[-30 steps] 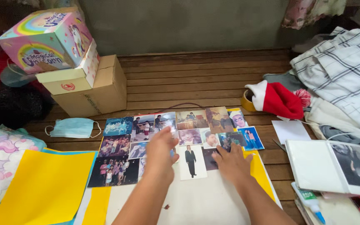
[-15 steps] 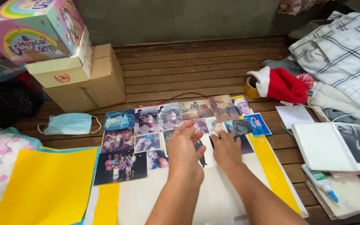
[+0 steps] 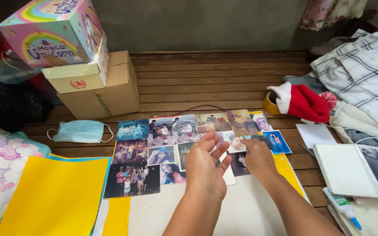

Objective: The person flips through a photo album, removes a photograph, applies glue to a white card, and places the photograph onto a large board with other photos. They then lift the board to view the arrangement.

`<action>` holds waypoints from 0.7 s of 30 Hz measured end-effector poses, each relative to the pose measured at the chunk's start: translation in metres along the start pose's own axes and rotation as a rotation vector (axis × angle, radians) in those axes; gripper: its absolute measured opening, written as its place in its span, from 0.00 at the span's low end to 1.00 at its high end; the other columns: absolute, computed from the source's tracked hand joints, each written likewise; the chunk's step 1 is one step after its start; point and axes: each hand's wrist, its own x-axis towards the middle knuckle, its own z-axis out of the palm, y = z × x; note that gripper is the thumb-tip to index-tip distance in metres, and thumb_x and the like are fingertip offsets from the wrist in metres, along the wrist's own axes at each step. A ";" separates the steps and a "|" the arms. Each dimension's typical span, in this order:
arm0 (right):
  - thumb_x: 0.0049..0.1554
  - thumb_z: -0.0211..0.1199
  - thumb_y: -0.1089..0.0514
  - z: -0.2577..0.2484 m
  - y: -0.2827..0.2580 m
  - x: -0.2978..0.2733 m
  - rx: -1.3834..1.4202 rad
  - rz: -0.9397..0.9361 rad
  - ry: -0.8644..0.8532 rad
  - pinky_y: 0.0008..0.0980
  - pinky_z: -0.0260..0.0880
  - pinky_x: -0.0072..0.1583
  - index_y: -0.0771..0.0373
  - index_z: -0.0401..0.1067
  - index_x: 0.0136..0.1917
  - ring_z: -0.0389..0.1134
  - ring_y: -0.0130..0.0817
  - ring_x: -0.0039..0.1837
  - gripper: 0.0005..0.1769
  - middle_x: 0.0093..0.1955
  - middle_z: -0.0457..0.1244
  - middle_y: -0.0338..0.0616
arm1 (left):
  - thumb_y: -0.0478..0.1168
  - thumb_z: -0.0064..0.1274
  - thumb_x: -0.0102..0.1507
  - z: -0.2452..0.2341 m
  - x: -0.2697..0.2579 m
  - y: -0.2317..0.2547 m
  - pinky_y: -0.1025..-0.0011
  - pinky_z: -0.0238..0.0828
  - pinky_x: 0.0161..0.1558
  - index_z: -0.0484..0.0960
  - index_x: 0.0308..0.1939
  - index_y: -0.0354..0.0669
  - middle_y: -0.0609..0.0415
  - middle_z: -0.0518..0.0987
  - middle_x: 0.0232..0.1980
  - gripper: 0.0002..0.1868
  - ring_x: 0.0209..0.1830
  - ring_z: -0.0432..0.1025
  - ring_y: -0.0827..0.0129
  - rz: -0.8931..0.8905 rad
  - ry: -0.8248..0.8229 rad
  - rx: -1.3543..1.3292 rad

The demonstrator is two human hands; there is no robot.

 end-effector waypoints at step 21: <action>0.45 0.56 0.75 -0.005 0.014 -0.017 0.019 -0.052 -0.145 0.41 0.64 0.67 0.58 0.72 0.67 0.64 0.48 0.68 0.37 0.66 0.64 0.49 | 0.34 0.45 0.62 -0.008 0.012 -0.011 0.59 0.69 0.48 0.78 0.54 0.43 0.54 0.80 0.50 0.16 0.46 0.76 0.64 0.017 0.009 0.025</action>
